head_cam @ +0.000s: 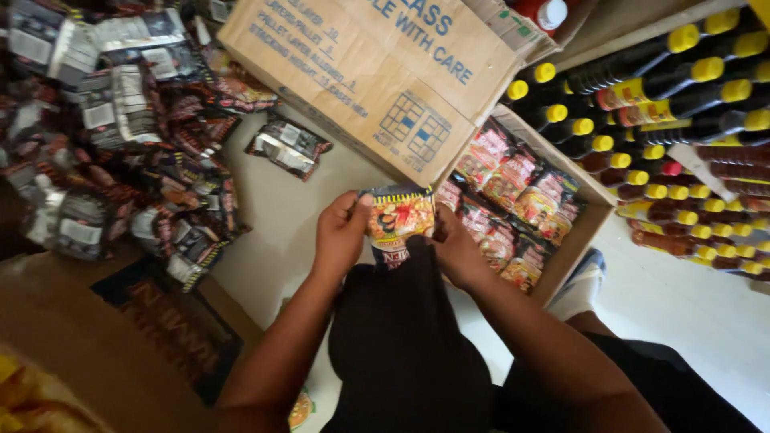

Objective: Packing individual instant ramen noodle packets into a cardboard box.

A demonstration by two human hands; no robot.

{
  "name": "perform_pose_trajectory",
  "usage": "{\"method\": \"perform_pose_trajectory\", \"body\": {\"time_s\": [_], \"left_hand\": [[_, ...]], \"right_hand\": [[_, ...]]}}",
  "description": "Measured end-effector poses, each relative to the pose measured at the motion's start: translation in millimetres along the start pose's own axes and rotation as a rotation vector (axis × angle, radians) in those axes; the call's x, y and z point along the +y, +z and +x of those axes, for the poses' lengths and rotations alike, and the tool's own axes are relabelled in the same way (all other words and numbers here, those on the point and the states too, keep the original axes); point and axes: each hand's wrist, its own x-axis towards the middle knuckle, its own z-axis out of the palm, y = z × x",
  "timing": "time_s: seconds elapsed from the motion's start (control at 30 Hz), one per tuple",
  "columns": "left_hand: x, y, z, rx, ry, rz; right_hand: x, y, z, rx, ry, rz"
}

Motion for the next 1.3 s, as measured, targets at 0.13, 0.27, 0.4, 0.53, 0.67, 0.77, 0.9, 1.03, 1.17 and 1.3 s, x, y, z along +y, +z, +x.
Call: {"method": "perform_pose_trajectory", "body": {"time_s": [0.13, 0.27, 0.4, 0.53, 0.67, 0.77, 0.9, 1.03, 1.17, 1.3], "left_hand": [[29, 3, -7, -0.088, -0.083, 0.019], [27, -15, -9, 0.03, -0.128, 0.027], [17, -35, -1, 0.115, -0.145, 0.03], [24, -34, -3, 0.134, -0.131, 0.081], [28, -30, -3, 0.159, -0.136, 0.07], [25, -29, -1, 0.159, -0.126, 0.075], [27, -23, 1, 0.158, -0.126, 0.093], [26, -23, 2, 0.161, -0.124, 0.094], [23, -28, 3, 0.172, -0.124, 0.111], [32, -29, 1, 0.193, -0.136, 0.131]], "right_hand": [[24, -52, -3, 0.186, -0.06, 0.057], [19, -117, -18, 0.579, -0.008, -0.008], [62, -227, -26, 0.802, -0.147, 0.091], [84, -286, -54, 0.961, -0.124, 0.026], [124, -340, -68, 1.102, -0.133, -0.033], [136, -357, -66, 1.172, -0.068, -0.184], [147, -378, -46, 1.202, 0.173, -0.595], [192, -414, -26, 1.175, 0.149, -0.806], [153, -372, -21, 1.228, 0.208, -0.736], [106, -312, -28, 1.304, 0.205, -1.028]]}}
